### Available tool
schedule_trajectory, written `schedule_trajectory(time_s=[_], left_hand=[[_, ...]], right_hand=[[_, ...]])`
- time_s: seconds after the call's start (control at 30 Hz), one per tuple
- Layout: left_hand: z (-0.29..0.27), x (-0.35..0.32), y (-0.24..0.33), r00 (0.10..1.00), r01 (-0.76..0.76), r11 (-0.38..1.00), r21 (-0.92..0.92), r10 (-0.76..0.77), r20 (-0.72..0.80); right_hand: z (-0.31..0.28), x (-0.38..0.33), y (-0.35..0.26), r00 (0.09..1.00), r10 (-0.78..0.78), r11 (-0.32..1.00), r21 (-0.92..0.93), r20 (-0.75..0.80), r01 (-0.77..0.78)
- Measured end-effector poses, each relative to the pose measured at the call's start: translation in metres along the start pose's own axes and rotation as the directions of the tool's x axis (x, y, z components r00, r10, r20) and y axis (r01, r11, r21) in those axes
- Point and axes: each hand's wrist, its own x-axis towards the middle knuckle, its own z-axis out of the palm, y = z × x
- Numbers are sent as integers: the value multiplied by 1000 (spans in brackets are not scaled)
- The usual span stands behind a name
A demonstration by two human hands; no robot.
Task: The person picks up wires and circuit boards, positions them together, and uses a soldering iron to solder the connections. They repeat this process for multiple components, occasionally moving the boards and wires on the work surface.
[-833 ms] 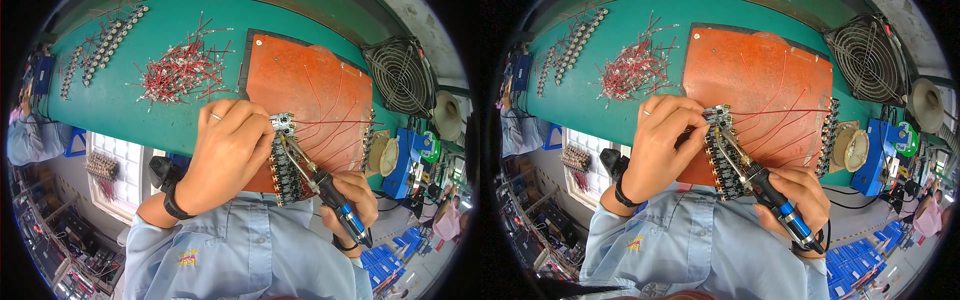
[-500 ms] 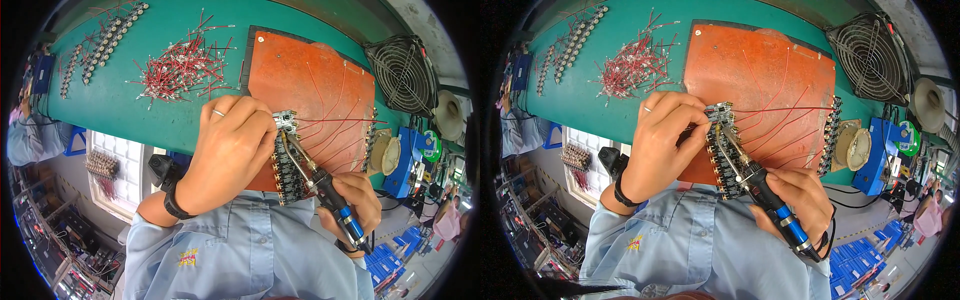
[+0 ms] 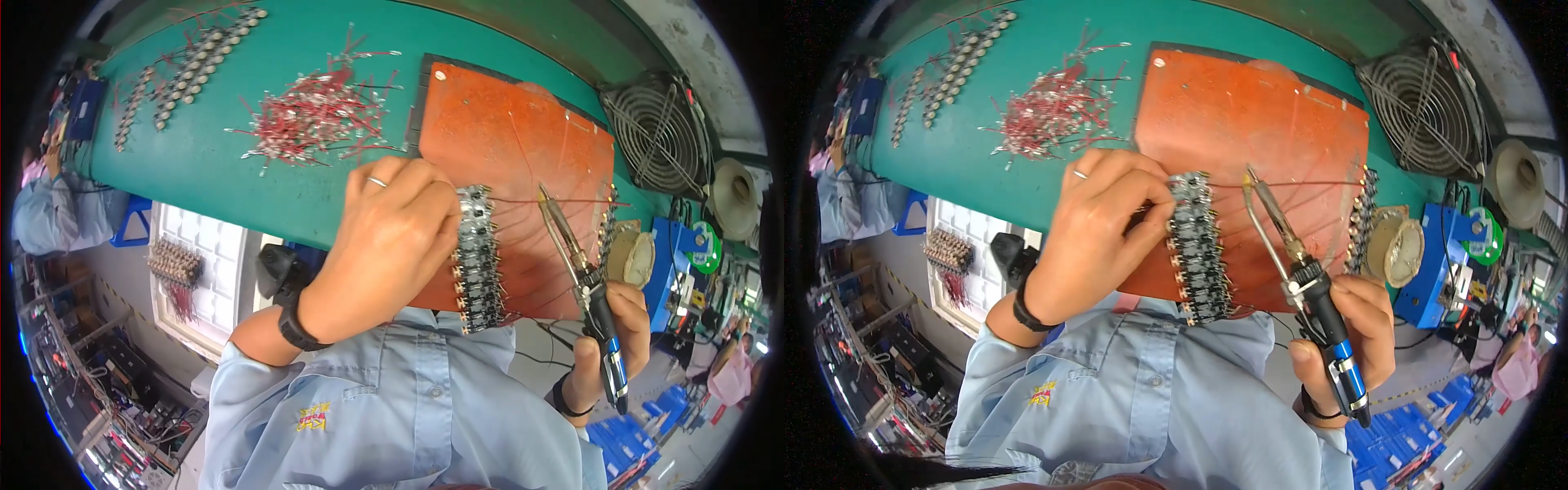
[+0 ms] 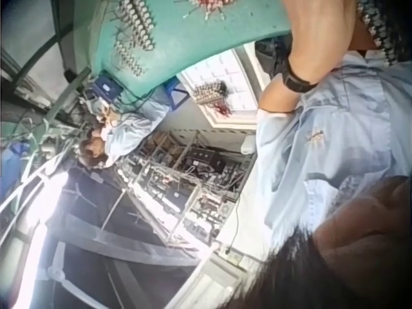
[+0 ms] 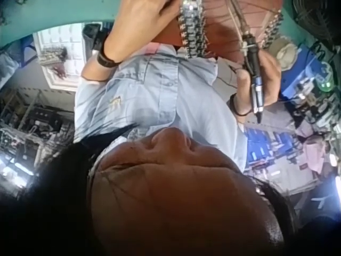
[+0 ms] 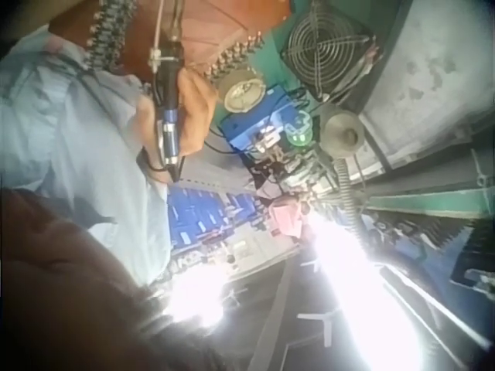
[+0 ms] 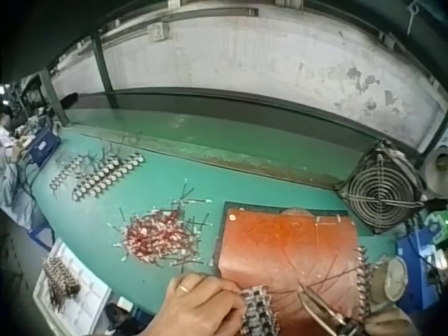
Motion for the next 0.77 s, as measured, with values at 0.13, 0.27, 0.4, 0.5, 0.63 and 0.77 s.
schedule_trajectory(time_s=[0.13, 0.27, 0.4, 0.5, 0.63, 0.77], left_hand=[[3, -2, 1, 999, -11, 1000, -13, 11, -37], [-2, -12, -8, 992, -31, 995, -96, 19, -127], [-20, -23, -46, 969, 68, 993, 93, -43, -245], [-29, -21, -59, 953, 186, 962, 201, -127, -275], [-25, -8, -61, 968, 137, 963, 232, -80, -239], [-15, 6, -57, 981, 69, 962, 263, -19, -191]], right_hand=[[6, -12, 10, 992, 20, 1000, 2, -123, -20], [9, -12, 8, 991, 91, 995, 52, -96, -87], [7, -10, 10, 989, 142, 985, 105, -29, -138], [15, -6, 10, 992, 125, 985, 125, -17, -122], [16, -6, 6, 992, 125, 982, 144, 4, -124], [14, -7, 5, 989, 141, 975, 165, 43, -146]])
